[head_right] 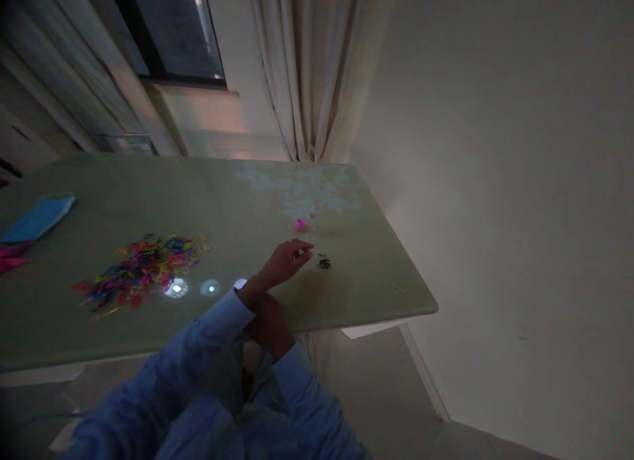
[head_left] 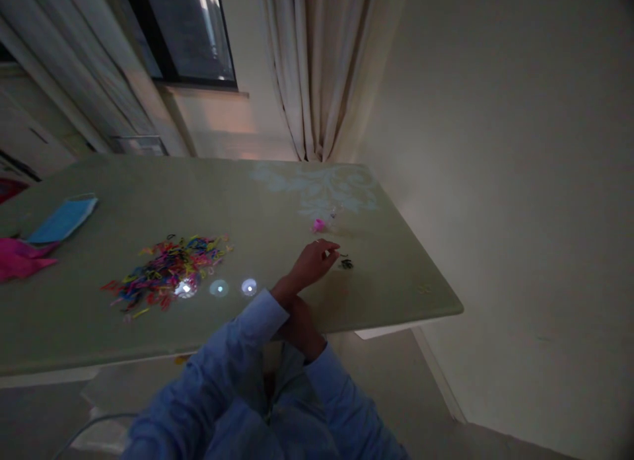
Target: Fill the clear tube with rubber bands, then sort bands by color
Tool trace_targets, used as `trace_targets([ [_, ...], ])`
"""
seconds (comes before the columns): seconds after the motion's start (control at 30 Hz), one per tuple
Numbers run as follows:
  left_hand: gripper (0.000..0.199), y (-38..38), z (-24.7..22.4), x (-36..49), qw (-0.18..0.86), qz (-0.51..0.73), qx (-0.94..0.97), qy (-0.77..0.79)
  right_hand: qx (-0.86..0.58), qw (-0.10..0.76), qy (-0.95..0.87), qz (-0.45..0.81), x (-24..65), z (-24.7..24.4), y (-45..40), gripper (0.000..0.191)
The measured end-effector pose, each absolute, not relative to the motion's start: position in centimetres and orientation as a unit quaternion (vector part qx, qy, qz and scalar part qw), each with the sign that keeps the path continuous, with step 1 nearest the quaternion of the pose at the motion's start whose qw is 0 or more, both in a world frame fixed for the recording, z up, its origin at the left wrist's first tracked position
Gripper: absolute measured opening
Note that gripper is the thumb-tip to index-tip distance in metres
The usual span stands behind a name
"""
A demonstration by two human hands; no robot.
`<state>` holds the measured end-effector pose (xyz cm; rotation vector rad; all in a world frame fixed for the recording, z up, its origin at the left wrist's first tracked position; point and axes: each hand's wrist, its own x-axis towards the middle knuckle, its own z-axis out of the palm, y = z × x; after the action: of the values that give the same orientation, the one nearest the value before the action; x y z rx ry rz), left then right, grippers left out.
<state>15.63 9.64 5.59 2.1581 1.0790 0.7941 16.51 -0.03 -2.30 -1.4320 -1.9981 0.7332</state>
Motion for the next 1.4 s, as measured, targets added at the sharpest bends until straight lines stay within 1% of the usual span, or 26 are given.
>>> trace_targets([
  [0.1, 0.024, 7.1, 5.6, 11.1, 0.34, 0.405, 0.737, 0.421, -0.526, 0.3, -0.743, 0.283, 16.7, -1.8, -0.1, 0.018],
  [0.2, 0.023, 4.4, 4.8, 6.2, 0.335, 0.436, 0.69, 0.47, -0.502, 0.361, -0.729, 0.294, 17.0, -1.3, -0.2, 0.021],
  [0.3, 0.021, 2.4, 3.2, 1.4, 0.298, 0.439, 0.669, 0.52, -0.481, 0.386, -0.728, 0.299, 17.2, -0.8, -0.3, 0.02],
  [0.43, 0.022, 0.9, 1.0, -3.8, 0.229, 0.417, 0.687, 0.549, -0.474, 0.382, -0.73, 0.309, 17.6, -0.3, 0.0, 0.02],
  [0.5, 0.023, 0.4, 0.2, -5.5, 0.211, 0.399, 0.703, 0.549, -0.483, 0.373, -0.722, 0.325, 17.8, -0.1, 0.5, 0.02],
  [0.67, 0.022, -0.2, -0.4, -6.6, 0.225, 0.37, 0.728, 0.531, -0.509, 0.349, -0.697, 0.364, 16.5, 1.4, 3.0, 0.026],
  [0.77, 0.021, -0.3, -0.6, -6.2, 0.211, 0.344, 0.743, 0.534, -0.481, 0.348, -0.725, 0.347, 13.4, 3.0, 5.5, 0.029],
  [0.87, 0.021, -0.3, -0.9, -6.1, 0.208, 0.341, 0.746, 0.533, -0.444, 0.304, -0.783, 0.312, 8.8, 4.6, 8.9, 0.031],
  [0.97, 0.021, -0.2, -1.0, -6.2, 0.222, 0.357, 0.736, 0.531, -0.472, 0.197, -0.827, 0.234, 3.8, 5.3, 12.6, 0.031],
  [1.0, 0.021, -0.2, -1.0, -6.2, 0.226, 0.361, 0.732, 0.532, -0.476, 0.179, -0.831, 0.224, 2.3, 5.2, 13.6, 0.03],
  [1.2, 0.02, -0.2, -1.0, -6.3, 0.239, 0.388, 0.718, 0.527, -0.501, 0.098, -0.84, 0.186, -2.6, 4.1, 16.7, 0.021],
  [1.4, 0.02, -0.2, -1.0, -6.2, 0.246, 0.372, 0.713, 0.541, -0.51, 0.072, -0.841, 0.168, -3.1, 3.6, 16.8, 0.02],
])
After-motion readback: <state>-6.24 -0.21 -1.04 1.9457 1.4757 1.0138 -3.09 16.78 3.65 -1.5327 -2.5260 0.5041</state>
